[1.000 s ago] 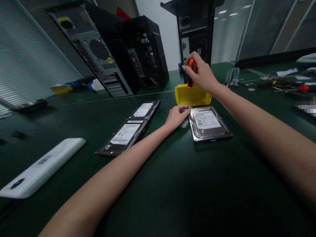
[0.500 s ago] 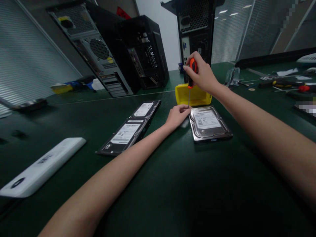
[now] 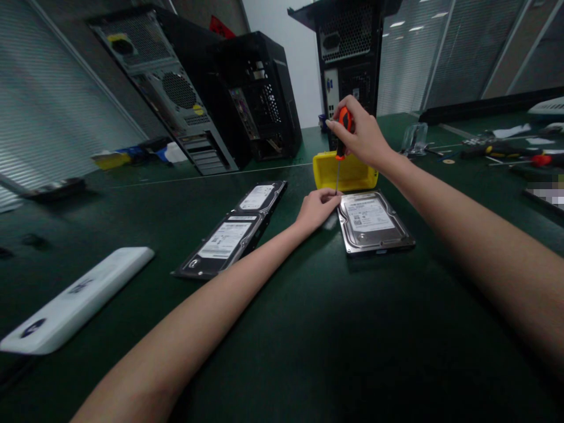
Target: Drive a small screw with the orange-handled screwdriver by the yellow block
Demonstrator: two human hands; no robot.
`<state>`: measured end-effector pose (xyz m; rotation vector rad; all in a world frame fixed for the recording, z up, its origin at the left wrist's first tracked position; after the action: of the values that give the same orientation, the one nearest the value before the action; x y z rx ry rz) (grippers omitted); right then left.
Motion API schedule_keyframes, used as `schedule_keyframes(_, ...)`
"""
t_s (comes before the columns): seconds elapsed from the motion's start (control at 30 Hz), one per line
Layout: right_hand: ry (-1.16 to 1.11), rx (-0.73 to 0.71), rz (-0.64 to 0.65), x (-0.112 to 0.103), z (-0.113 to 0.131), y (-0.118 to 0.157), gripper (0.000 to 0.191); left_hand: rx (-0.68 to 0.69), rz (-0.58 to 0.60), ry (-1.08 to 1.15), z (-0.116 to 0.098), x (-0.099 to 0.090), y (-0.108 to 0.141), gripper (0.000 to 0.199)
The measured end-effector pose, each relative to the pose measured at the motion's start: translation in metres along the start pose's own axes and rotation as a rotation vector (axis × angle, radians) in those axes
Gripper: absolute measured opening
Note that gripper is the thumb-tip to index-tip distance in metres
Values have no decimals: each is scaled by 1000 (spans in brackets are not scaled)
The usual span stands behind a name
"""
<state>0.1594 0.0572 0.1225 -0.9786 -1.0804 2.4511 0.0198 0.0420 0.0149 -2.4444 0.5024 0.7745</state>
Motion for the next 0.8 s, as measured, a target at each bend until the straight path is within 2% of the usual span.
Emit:
schedule_keyframes(0.23,-69,-50,-20,1,5,1,49,-10,5,-18,-2,-1,0,30)
schedule_keyframes(0.8,-114,-84,-63,-2,6,-2,36,-2,0,-2,1,-1,0,31)
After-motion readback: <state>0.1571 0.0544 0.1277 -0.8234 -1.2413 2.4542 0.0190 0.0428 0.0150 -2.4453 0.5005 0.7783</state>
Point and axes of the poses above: each hand's wrist, its own y-axis away from the middle knuckle, its own x-axis out of the palm, z = x × y, the point moved 5 cm from there along -y, towards the middle knuckle, and after that the axes turned 6 degrees about x, right-handed, at the moved point
